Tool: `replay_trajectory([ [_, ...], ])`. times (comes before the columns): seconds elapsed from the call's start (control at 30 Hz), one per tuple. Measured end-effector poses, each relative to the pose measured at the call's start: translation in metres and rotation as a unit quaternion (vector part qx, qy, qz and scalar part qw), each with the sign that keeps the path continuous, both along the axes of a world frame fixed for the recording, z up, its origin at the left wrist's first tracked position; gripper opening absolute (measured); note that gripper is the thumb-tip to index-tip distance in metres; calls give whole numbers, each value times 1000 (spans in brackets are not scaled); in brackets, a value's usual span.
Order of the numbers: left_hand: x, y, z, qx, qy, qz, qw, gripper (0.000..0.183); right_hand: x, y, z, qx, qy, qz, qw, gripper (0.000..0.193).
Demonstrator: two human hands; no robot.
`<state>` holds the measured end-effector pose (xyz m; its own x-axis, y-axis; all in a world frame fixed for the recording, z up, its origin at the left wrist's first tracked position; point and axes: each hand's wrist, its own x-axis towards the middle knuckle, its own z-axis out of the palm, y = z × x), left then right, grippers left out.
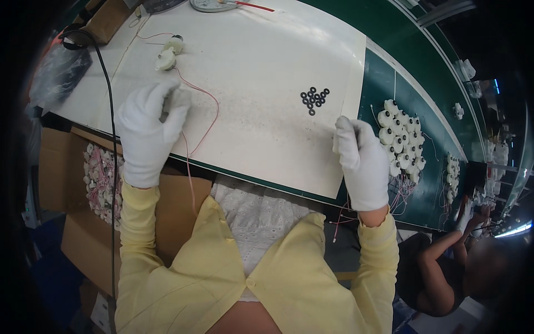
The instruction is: The person assembles small white electronic components by inserting metal washers into their centers and placing them on a green workbench. They then use a brush to apply a white substance to the components and transfer the finished items into a cardboard box.
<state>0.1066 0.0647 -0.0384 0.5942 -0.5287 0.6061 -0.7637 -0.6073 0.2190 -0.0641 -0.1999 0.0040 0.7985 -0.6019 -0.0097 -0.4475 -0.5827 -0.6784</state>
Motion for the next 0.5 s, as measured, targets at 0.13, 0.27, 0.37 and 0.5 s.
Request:
replay_trajectory([
  [0.13,-13,-10,3,-11,44,-129,991,30,12,-12,-10,113,-27,52,992,27],
  [0.27,-17,-14,-5,-79,46,-158,983,34,14,-18,-14,111,-32,85,990,28],
  [0.37,-16,-17,-2,-110,74,-113,985,35,17,-21,-17,124,-19,97,987,29],
  [0.5,-11,-17,-10,-66,65,-117,989,31,26,-15,-13,66,-18,108,992,25],
])
